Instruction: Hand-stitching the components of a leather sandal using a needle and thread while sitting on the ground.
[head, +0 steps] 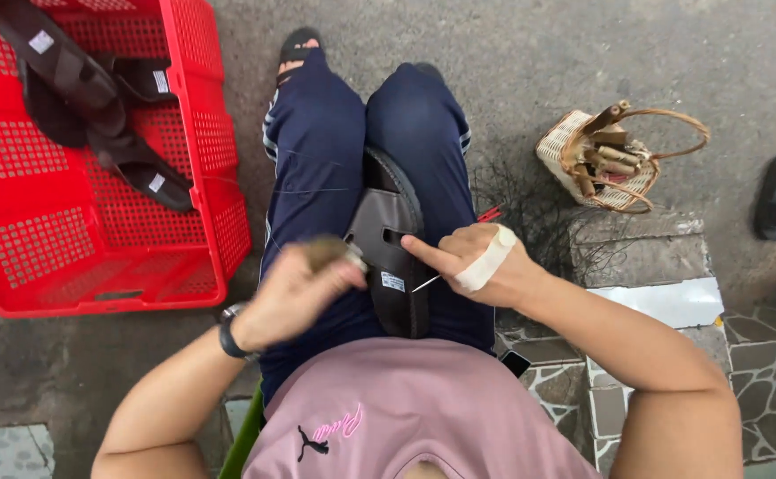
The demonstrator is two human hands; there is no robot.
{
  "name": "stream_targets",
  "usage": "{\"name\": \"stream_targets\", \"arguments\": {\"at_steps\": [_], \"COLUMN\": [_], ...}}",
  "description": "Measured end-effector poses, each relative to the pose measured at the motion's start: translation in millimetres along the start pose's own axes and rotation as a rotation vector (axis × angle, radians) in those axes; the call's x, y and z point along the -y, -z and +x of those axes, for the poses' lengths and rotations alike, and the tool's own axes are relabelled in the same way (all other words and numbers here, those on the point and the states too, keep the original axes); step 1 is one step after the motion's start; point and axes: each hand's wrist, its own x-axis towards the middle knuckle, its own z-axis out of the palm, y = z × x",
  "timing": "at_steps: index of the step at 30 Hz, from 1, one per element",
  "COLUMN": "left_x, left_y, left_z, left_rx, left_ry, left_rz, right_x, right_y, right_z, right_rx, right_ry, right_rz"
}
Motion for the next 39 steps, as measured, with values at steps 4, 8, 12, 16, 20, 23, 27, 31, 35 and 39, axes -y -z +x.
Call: {"name": "stream_targets", "arguments": {"at_steps": [4,8,12,16,20,23,27,31,35,39], "left_x": [19.6,-8.8,-1.3,19.8,62.0,69.5,68.8,56.4,41.5,18.7], "left_y": [19.3,64.5,43.4,-13.3,-31.7,-39.3,-47.5,-27.8,4.5,-22.7], "left_z": [1.4,1.5,-0.3,7.2,18.1,22.3,27.4,10.3,-16.8,-35.8], "left_rx": [-0.354,-0.440,-0.578,-0.248,-0.188,-0.235,-0.310,-0.411,-0.453,-0.245], "left_ry": [0.163,0.053,-0.284,-0.357,-0.311,-0.369,-0.450,-0.447,-0.456,-0.219], "left_rz": [-0.064,0.521,1.221,0.994,1.073,0.992,1.077,1.147,1.198,0.302], "right_x": [-7.2,10.0,17.2,23.6,36.8,46.2,39.8,38.5,35.5,33.9], "right_y": [0.9,31.5,31.3,43.1,55.9,40.7,4.9,10.1,23.9,20.5], "right_z": [-1.3,10.8,-4.0,6.0,15.4,7.0,5.4,7.7,9.9,8.3], "right_rx": [0.079,0.130,0.165,0.250,0.322,0.349,0.272,0.239,0.244,0.266], "right_ry": [-0.004,-0.149,-0.166,-0.147,-0.111,-0.076,-0.109,-0.138,-0.167,-0.179], "right_rz": [0.026,0.122,0.021,-0.046,-0.241,-0.417,-0.372,-0.226,-0.119,-0.118]}}
